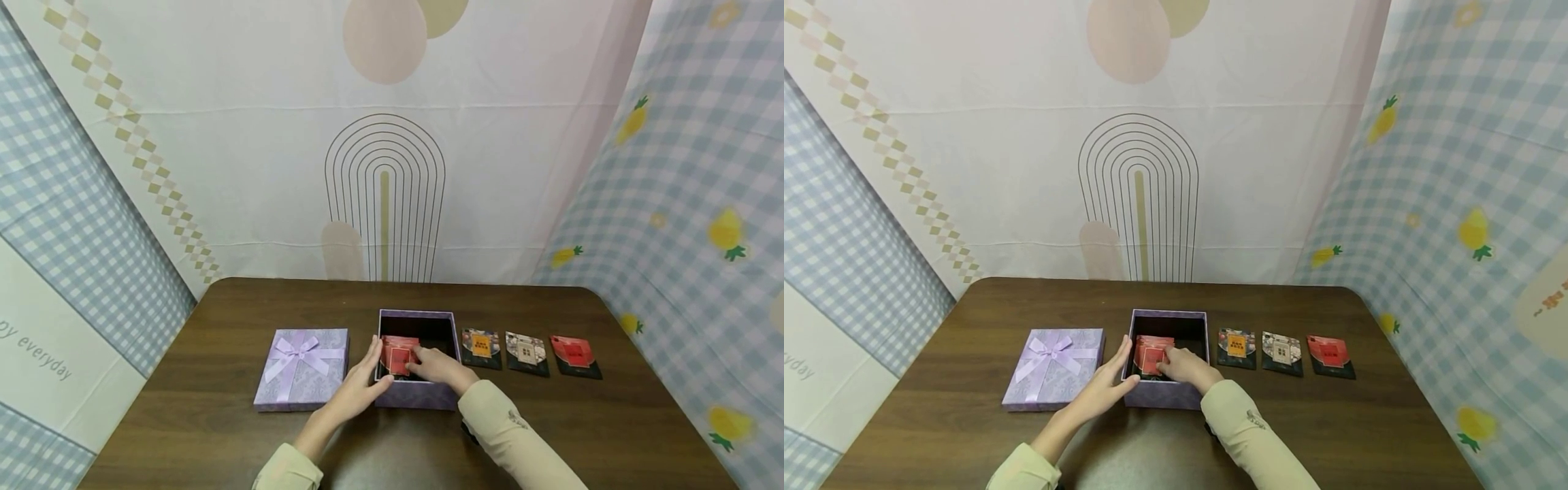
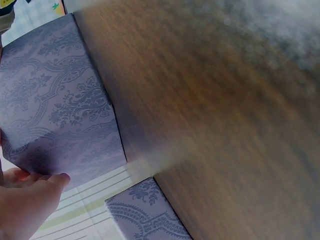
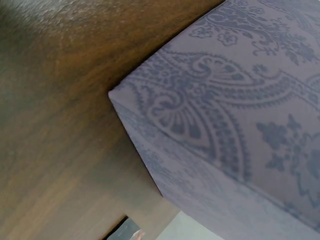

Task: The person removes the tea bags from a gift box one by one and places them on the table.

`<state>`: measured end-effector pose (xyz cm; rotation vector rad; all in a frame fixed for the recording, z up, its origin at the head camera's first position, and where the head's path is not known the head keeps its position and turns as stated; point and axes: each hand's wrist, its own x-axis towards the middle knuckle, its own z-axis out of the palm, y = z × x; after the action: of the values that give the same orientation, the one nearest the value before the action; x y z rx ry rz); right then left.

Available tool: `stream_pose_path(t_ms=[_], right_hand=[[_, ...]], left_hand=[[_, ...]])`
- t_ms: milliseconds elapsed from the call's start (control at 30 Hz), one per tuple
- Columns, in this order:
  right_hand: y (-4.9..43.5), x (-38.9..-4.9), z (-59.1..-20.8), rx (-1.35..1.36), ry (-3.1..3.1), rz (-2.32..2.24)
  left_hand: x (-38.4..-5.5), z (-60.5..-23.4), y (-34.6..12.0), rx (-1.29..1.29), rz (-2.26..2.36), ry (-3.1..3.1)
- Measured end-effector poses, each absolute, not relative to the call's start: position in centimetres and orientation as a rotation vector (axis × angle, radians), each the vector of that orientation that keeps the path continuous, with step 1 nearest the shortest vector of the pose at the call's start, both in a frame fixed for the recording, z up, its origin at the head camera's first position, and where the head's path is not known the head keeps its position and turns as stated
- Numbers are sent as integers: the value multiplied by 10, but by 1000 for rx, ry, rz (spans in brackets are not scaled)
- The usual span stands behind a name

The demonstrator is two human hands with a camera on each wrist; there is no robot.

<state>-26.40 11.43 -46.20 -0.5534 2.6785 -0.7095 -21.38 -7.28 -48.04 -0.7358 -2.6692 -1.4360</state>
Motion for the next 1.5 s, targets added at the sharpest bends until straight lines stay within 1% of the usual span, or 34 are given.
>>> stream_pose_path(t_ms=[367, 500, 600, 800, 900, 1100, 1300, 1500], right_hand=[[115, -262, -461, -502, 2717, -808], [115, -262, -460, -530, 2768, -885], [115, -262, -459, -612, 2786, -915], [116, -264, -462, -881, 2682, -936], [116, -267, -464, -946, 2618, -917], [117, -269, -464, -937, 2553, -904], [117, -267, -459, -938, 2591, -1017], [119, -265, -456, -878, 2653, -1112]], left_hand=[[-214, -482, -73, -745, -1429, -2670], [-214, -481, -73, -749, -1430, -2666], [-214, -482, -74, -747, -1433, -2667], [-214, -481, -74, -750, -1435, -2662], [-214, -481, -74, -748, -1436, -2667], [-215, -480, -73, -752, -1433, -2670], [-214, -480, -73, -749, -1434, -2661], [-214, -480, -74, -748, -1435, -2664]])
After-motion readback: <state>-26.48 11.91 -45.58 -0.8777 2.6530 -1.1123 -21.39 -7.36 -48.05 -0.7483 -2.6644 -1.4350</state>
